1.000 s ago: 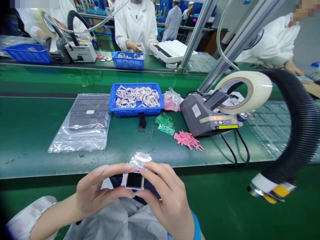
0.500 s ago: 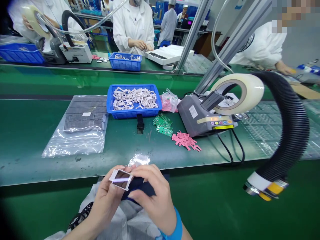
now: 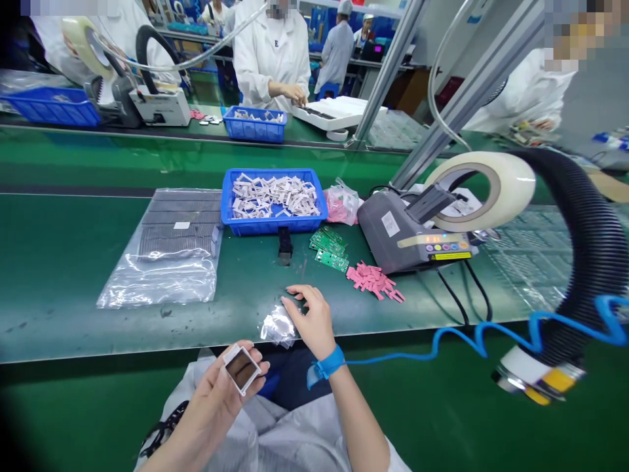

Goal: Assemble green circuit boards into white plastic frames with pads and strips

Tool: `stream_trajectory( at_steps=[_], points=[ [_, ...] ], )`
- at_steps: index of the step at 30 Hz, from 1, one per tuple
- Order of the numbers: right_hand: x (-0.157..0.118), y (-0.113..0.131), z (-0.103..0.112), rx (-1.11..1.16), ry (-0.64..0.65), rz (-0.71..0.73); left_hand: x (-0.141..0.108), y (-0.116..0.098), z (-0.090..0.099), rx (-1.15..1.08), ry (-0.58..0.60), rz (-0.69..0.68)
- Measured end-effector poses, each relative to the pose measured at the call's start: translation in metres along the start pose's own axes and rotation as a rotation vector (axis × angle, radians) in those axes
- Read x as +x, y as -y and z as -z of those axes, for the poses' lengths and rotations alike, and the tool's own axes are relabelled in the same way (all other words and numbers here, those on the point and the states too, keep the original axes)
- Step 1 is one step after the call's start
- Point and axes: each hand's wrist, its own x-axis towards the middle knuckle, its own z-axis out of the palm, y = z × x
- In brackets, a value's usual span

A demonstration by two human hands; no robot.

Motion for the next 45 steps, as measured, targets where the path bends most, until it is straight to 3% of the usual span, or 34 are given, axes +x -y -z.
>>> stream_trajectory(
  at_steps=[11,16,19,23,31,37,45],
  points=[
    [-0.011,-0.006,0.004,-0.078,0.029,0.162,0.011,0.001,0.009,-0.025,0.037,0.056],
    [-0.012,0.009,-0.001,-0.167,0.059,0.300,0.006,-0.003,0.008,-0.110,0.090,0.068],
    [-0.013,0.027,-0.021,-0.233,0.124,0.453,-0.003,-0.010,0.006,-0.173,0.184,0.106],
    [-0.008,0.051,-0.063,-0.279,0.173,0.667,-0.011,-0.019,0.008,-0.220,0.276,0.139],
    [-0.006,0.081,-0.128,-0.280,0.233,0.913,-0.021,-0.043,0.037,-0.244,0.167,0.024],
    [-0.010,0.093,-0.155,-0.326,0.276,0.905,-0.023,-0.044,0.055,-0.283,0.190,0.022],
    [-0.010,0.104,-0.161,-0.396,0.297,0.814,-0.028,-0.054,0.061,-0.287,0.155,-0.057]
  ],
)
